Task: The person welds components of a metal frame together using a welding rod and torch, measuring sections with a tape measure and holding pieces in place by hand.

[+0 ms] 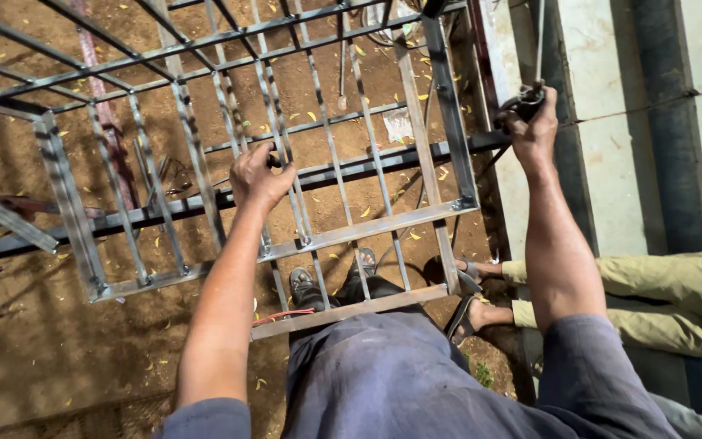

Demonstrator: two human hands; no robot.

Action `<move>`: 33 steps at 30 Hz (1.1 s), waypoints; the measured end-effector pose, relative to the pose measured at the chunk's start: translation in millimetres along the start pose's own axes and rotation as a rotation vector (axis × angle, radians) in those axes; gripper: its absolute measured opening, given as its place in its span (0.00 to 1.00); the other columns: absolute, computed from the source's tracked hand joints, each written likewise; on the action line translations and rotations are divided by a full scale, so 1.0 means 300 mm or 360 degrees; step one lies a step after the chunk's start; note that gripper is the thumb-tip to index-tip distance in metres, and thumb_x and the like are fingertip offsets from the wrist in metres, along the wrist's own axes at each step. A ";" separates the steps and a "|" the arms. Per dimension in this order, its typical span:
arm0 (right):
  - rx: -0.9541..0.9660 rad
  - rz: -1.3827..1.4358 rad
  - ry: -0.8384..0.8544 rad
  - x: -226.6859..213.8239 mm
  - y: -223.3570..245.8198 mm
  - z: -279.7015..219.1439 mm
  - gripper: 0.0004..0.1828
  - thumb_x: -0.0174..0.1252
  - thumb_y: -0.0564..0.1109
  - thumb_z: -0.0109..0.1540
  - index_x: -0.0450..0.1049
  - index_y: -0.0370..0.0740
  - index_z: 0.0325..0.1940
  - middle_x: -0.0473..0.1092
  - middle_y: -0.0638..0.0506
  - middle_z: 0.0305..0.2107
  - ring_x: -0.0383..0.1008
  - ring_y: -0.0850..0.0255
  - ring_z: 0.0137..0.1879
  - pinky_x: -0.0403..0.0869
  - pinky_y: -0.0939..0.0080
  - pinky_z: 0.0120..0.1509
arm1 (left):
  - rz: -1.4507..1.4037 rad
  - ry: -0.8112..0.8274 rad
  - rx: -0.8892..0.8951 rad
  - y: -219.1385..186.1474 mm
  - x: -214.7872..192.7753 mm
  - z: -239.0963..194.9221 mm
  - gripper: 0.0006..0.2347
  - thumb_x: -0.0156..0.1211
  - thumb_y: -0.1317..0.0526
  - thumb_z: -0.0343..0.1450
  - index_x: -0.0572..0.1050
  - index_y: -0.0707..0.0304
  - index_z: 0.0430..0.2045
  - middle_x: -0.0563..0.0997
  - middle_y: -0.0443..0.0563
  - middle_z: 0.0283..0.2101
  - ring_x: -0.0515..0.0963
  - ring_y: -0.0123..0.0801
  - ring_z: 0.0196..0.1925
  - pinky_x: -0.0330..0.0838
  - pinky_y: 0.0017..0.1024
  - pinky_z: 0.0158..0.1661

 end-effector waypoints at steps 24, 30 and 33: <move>0.0443 -0.0095 -0.0366 -0.039 -0.152 -0.294 0.40 0.72 0.52 0.71 0.57 0.35 0.76 0.69 0.42 0.60 0.73 0.56 0.61 0.73 0.57 0.64 | 0.0053 0.0098 0.0005 0.002 0.008 0.009 0.21 0.68 0.45 0.60 0.80 0.43 0.47 0.84 0.55 0.40 0.80 0.46 0.48 0.72 0.41 0.52; 0.0613 -0.0279 -0.0419 -0.047 -0.178 -0.633 0.34 0.70 0.50 0.72 0.60 0.35 0.73 0.69 0.41 0.58 0.74 0.56 0.58 0.73 0.56 0.61 | -0.0041 -0.0019 0.0040 -0.024 -0.036 -0.003 0.22 0.68 0.45 0.58 0.80 0.45 0.46 0.84 0.56 0.39 0.81 0.48 0.46 0.73 0.39 0.49; 0.0647 -0.0109 -0.0474 -0.033 -0.145 -0.761 0.33 0.69 0.48 0.70 0.59 0.34 0.71 0.67 0.41 0.57 0.72 0.56 0.57 0.74 0.55 0.59 | -0.0227 -0.0018 0.0002 -0.009 -0.046 -0.027 0.21 0.66 0.44 0.59 0.81 0.46 0.44 0.87 0.51 0.36 0.85 0.40 0.42 0.77 0.35 0.49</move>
Point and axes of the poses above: each hand's wrist, its own z-axis towards the middle knuckle, its own x-axis out of the palm, y = z × x, the point moved 4 cm from there along z, towards the middle knuckle
